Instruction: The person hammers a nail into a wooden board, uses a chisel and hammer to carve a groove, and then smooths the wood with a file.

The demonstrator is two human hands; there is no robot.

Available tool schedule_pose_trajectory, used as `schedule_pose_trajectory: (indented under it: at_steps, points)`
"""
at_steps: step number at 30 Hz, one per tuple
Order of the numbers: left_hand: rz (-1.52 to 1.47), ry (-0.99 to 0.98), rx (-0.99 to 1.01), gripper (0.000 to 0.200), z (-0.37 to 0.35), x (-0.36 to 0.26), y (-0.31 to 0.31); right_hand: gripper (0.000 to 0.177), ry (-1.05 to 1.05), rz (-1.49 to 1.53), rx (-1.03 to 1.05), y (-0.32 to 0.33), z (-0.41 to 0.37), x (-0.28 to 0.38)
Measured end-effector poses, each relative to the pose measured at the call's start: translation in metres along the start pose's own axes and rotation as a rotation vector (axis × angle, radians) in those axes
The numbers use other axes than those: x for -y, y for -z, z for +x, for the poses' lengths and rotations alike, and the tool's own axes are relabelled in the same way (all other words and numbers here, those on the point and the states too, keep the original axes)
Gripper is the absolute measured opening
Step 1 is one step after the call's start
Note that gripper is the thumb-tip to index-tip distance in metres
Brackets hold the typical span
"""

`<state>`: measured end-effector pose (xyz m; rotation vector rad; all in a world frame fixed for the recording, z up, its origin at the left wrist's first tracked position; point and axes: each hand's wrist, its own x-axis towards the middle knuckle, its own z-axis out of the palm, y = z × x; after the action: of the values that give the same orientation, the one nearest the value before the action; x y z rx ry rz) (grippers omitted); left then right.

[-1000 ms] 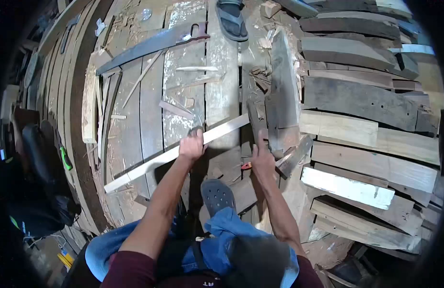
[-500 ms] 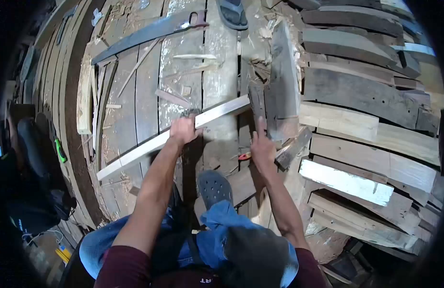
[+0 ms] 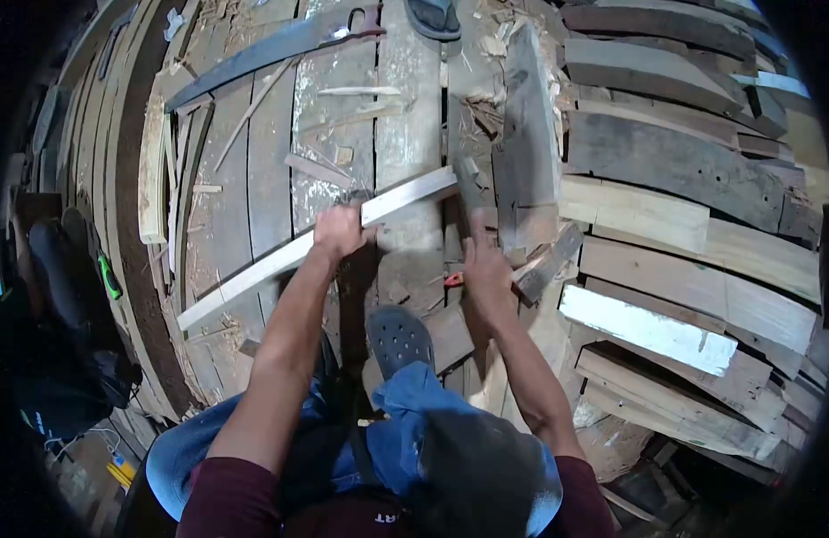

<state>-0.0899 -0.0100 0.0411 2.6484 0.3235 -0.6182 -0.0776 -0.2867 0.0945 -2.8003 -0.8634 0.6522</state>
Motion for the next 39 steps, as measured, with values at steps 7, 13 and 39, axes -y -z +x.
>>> schedule_pose_trajectory:
  at_steps: [7, 13, 39]
  points:
    - [0.049, 0.054, -0.007, 0.059, -0.003, -0.007, 0.004, 0.064, -0.223, 0.348, -0.183, 0.017, 0.019, -0.005]
    - [0.017, 0.067, -0.015, 0.058, -0.002, -0.011, 0.001, 0.071, -0.223, 0.127, -0.053, 0.028, 0.027, -0.015]
    - [-0.026, 0.058, -0.056, 0.064, -0.001, -0.005, -0.008, 0.059, 0.07, 0.031, -0.175, 0.011, 0.031, 0.01]
